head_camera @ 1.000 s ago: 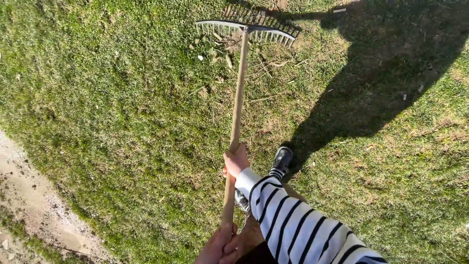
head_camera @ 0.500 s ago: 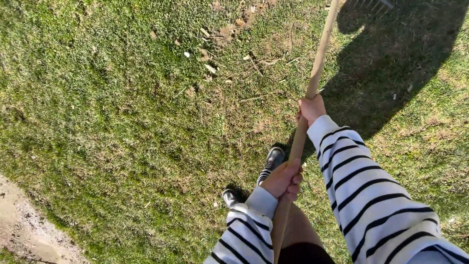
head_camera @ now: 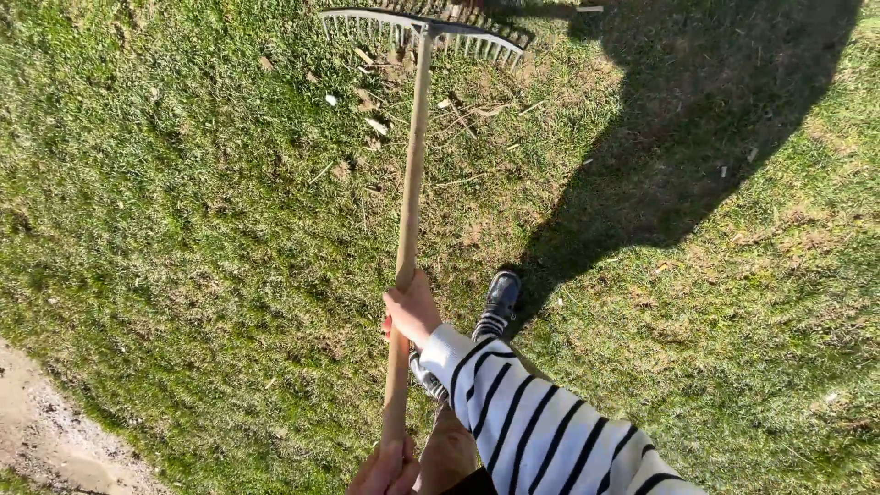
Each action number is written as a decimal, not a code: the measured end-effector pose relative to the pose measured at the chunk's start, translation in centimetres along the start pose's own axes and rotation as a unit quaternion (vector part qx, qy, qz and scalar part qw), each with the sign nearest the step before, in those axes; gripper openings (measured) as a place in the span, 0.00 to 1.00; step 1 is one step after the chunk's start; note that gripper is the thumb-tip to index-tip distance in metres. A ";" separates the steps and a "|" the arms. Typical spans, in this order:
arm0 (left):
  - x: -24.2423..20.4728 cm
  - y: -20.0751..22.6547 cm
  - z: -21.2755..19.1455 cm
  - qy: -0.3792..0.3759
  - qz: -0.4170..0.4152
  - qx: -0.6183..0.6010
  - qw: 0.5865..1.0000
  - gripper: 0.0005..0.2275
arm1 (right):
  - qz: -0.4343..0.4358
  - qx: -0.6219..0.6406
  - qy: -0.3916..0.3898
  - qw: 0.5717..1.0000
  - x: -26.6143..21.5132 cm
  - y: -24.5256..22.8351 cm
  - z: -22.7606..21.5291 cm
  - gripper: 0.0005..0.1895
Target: The person uses a rake to spread a pile of sand across a grass lawn and subsequently rakes debris and leaves on a dirt surface near a stone wall.
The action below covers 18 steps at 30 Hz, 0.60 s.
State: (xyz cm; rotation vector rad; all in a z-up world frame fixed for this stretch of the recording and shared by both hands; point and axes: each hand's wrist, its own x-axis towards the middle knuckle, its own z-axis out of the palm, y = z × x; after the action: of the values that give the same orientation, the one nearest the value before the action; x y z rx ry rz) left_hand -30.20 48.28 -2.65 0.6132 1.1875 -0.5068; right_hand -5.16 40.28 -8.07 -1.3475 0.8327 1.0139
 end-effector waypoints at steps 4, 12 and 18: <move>3.4 1.7 3.6 -0.215 -0.072 -0.046 0.973 0.12 | -0.047 0.007 0.063 0.997 -0.9 -4.4 -2.2 0.20; 12.8 3.1 19.2 -0.383 -0.124 0.064 0.913 0.12 | -0.122 0.034 0.208 0.970 10.2 -9.8 -17.2 0.19; 10.8 1.4 15.9 -0.318 -0.143 0.090 0.933 0.15 | -0.127 -0.006 0.235 0.964 8.6 -5.6 -15.6 0.16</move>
State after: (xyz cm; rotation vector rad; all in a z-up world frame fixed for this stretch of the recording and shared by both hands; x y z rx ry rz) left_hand -15.04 38.08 -8.79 0.3803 0.6115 -0.9875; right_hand 4.43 25.88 -15.14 -1.6877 0.9691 0.5026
